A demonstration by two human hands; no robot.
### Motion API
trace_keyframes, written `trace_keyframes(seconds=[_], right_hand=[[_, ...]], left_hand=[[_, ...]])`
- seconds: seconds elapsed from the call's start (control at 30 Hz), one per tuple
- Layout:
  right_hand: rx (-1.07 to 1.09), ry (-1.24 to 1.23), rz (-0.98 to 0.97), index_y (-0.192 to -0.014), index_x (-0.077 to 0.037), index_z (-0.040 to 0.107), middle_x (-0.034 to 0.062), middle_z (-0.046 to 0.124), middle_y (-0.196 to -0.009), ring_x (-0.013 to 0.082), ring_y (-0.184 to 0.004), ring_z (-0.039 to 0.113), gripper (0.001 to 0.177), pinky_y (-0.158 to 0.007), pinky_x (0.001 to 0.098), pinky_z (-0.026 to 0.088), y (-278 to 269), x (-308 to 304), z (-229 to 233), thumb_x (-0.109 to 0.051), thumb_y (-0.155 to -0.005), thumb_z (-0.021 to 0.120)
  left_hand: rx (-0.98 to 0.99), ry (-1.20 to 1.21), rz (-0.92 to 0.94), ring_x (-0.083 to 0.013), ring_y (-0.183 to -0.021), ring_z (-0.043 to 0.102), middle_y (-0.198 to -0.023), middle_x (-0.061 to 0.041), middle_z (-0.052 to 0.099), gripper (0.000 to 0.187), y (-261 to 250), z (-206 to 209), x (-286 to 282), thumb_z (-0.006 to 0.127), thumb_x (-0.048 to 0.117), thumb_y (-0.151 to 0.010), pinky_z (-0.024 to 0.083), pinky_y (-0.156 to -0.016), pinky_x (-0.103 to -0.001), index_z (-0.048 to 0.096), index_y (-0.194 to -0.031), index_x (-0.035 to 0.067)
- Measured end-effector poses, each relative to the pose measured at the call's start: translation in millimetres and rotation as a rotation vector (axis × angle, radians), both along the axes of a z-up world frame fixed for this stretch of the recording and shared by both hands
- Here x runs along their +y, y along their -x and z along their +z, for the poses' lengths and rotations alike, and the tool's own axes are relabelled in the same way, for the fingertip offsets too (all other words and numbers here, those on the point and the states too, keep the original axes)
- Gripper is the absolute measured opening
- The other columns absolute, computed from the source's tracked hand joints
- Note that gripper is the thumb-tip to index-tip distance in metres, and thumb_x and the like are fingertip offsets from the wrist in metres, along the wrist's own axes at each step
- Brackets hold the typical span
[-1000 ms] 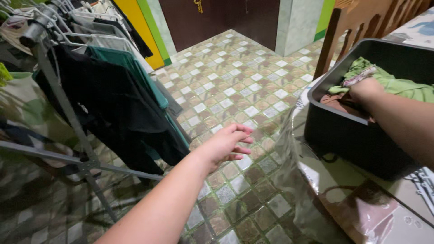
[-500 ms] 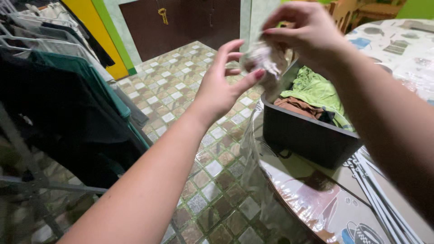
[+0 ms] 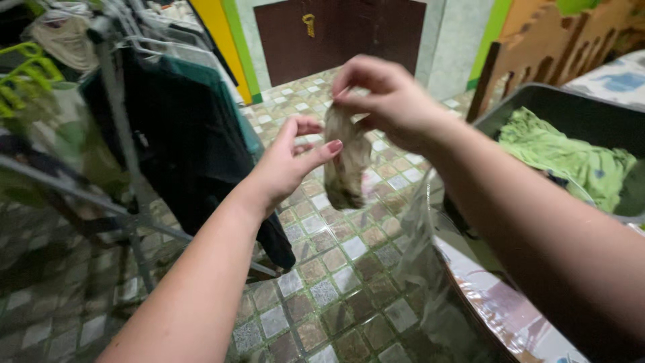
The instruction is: The person takes various clothing items from a black bin, places them on hangers, and hangs them on a drying rack. Items handled include a grey t-shirt, a green t-shirt, a black dress, a yellow towel, a patterned top, a green skirt, and a beige bra.
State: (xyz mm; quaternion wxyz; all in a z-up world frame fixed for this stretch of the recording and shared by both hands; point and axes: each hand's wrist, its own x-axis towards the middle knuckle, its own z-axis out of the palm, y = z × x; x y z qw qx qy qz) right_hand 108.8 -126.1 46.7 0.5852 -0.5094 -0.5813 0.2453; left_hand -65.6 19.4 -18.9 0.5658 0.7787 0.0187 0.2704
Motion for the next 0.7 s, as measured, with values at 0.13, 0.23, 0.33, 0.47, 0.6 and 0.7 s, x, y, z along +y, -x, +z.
trace_keyframes(seconds=[0.13, 0.23, 0.33, 0.47, 0.6, 0.7], right_hand=[[-0.142, -0.095, 0.165, -0.113, -0.005, 0.060, 0.0022, 0.062, -0.101, 0.0097, -0.085, 0.057, 0.009, -0.070, 0.0257, 0.048, 48.0, 25.5, 7.5, -0.004, -0.107, 0.066], [0.058, 0.000, 0.152, -0.115, -0.007, 0.055, 0.0026, 0.059, -0.092, 0.0104, -0.065, 0.048, 0.015, -0.049, 0.0254, 0.037, 76.5, 32.4, 7.3, -0.009, -0.106, 0.067], [0.147, 0.014, 0.170, -0.122, -0.008, 0.055, 0.0030, 0.065, -0.098, 0.0119, -0.074, 0.055, 0.021, -0.058, 0.0283, 0.042, 112.6, 44.8, -8.0, -0.012, -0.104, 0.066], [0.045, 0.175, 0.307, -0.122, -0.003, 0.065, 0.0045, 0.072, -0.109, 0.0124, -0.098, 0.066, 0.027, -0.090, 0.0310, 0.050, 168.7, 59.1, -35.5, -0.009, -0.096, 0.069], [0.104, 0.266, 0.463, -0.113, -0.001, 0.067, 0.0052, 0.071, -0.107, 0.0142, -0.101, 0.065, 0.014, -0.095, 0.0337, 0.051, 224.1, 68.5, -56.5, -0.012, -0.103, 0.066], [0.510, 0.178, 0.419, -0.100, -0.012, 0.057, 0.0004, 0.067, -0.098, 0.0147, -0.097, 0.068, 0.005, -0.092, 0.0365, 0.058, 251.7, 75.4, -57.3, -0.015, -0.099, 0.061]], left_hand=[[-0.094, 0.190, -0.092, -0.0116, -0.095, 0.068, -0.106, -0.004, 0.072, 0.025, 27.1, 14.5, 11.1, 0.067, 0.010, -0.095, 0.056, -0.085, -0.029, 0.064, -0.118, 0.002], [-0.026, 0.205, -0.030, -0.0126, -0.083, 0.059, -0.097, -0.005, 0.069, 0.020, 55.2, 17.0, 23.2, 0.069, 0.008, -0.099, 0.049, -0.074, -0.030, 0.067, -0.118, -0.001], [-0.158, 0.116, -0.052, -0.0056, -0.095, 0.064, -0.106, 0.000, 0.072, 0.023, 90.2, 11.0, 30.5, 0.068, 0.007, -0.097, 0.053, -0.085, -0.023, 0.067, -0.120, 0.004], [-0.252, 0.227, 0.134, -0.0053, -0.088, 0.063, -0.098, 0.002, 0.069, 0.016, 154.2, 2.2, 40.5, 0.069, 0.009, -0.096, 0.053, -0.079, -0.024, 0.065, -0.112, 0.008], [-0.260, 0.237, 0.235, -0.0079, -0.084, 0.062, -0.094, -0.001, 0.067, 0.013, 229.4, 7.1, 55.0, 0.073, 0.010, -0.099, 0.051, -0.074, -0.026, 0.062, -0.103, 0.005], [-0.202, 0.198, 0.309, -0.0063, -0.084, 0.062, -0.094, 0.000, 0.068, 0.013, 285.6, 10.9, 61.6, 0.073, 0.013, -0.097, 0.052, -0.075, -0.025, 0.064, -0.101, 0.006]])
